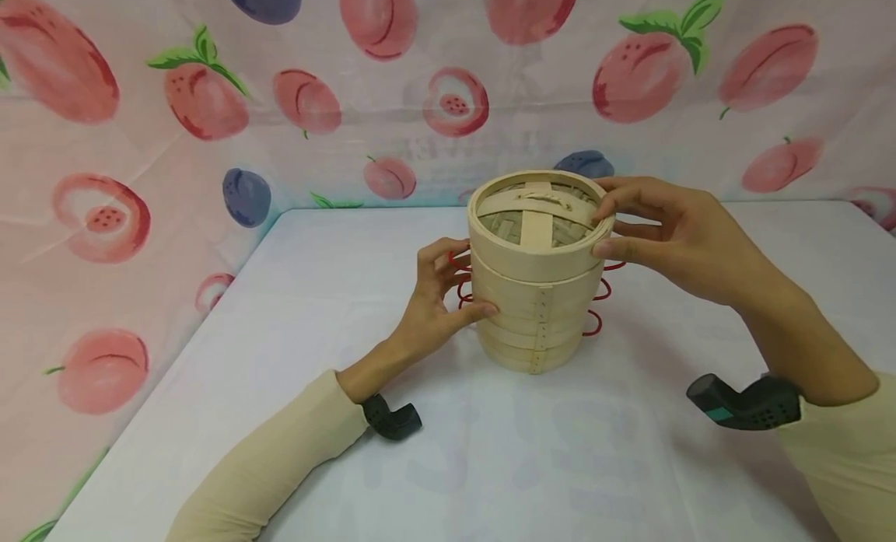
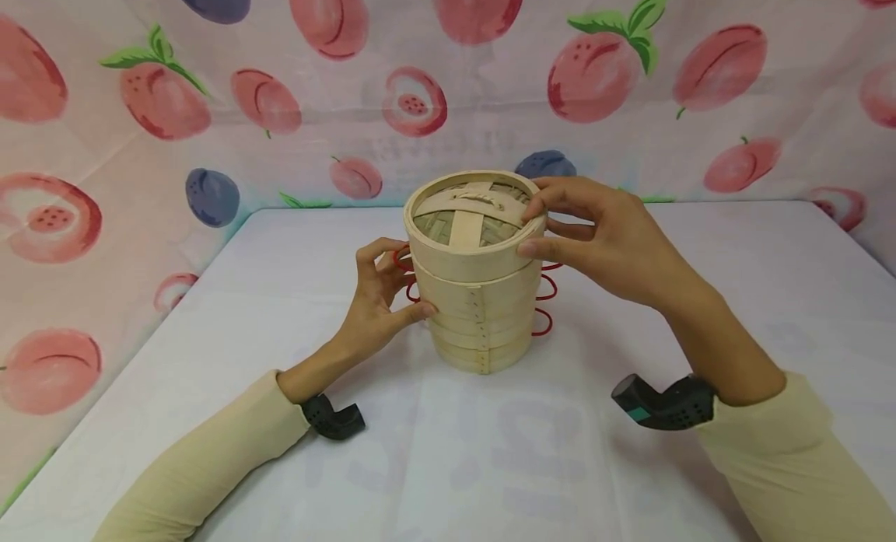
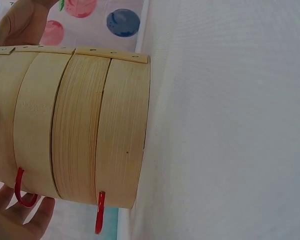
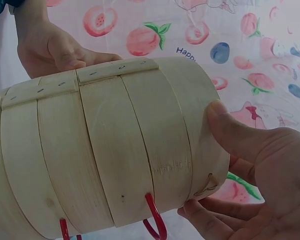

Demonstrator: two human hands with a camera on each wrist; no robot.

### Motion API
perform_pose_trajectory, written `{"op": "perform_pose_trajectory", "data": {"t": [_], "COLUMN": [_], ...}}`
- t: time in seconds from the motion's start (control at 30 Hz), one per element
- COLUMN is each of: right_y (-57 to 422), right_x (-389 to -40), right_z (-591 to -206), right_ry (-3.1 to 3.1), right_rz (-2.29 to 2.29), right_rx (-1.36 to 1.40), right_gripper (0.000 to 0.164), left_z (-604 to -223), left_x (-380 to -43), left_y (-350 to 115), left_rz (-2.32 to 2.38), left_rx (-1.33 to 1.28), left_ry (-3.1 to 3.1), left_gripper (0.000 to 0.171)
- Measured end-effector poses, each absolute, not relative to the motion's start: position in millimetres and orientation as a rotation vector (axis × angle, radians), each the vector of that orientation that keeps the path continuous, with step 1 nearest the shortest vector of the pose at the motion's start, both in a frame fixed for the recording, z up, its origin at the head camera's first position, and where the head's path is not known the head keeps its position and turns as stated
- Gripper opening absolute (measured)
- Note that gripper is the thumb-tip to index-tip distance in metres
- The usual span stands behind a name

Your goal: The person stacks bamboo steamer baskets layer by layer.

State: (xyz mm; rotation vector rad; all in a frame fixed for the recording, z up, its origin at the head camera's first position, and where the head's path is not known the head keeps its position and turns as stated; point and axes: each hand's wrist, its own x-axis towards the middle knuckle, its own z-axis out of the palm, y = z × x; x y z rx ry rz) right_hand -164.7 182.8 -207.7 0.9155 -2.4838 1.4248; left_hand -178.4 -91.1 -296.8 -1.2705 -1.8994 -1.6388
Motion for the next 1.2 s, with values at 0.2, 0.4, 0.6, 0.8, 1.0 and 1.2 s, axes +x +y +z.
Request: {"op": "perform_pose_trajectory", "data": {"t": [0.2, 0.4, 0.6, 0.8, 1.0, 1.2], "right_y": [183.6, 184.2, 185.7, 191.1, 195.7, 202.3], "right_x": [-163.8, -162.6, -160.7, -157.6, -154.7, -155.6], "right_z": [-206.2, -204.7, -203.9, -201.1, -196.1, -188.0], "right_ry": [-2.533, -2.573, -2.596, -2.582, -2.593, -2.634], "right_rz": [1.392, 1.357, 1.311, 1.263, 1.169, 1.064], "right_rx": [0.911, 0.887, 0.856, 0.872, 0.837, 0.755], "right_gripper": [0.030, 0.029, 0.029, 0.034, 0.037, 0.038], "left_z": [-296.1, -295.2, -295.0, -296.1, -294.3, -290.3], "left_x": [-179.3, -179.3, -179.4, -177.0, -175.8, -177.1], "left_y": [-91.9, -91.9, -91.3, -91.5, -94.4, -98.4], "left_rz": [-1.660, -1.701, -1.734, -1.738, -1.721, -1.726], "left_rx": [-1.273, -1.256, -1.263, -1.260, -1.259, -1.218], "left_ry": [-1.901, -1.917, -1.921, -1.915, -1.922, -1.933], "left_gripper": [0.073, 0.076, 0.077, 0.078, 0.078, 0.084]}}
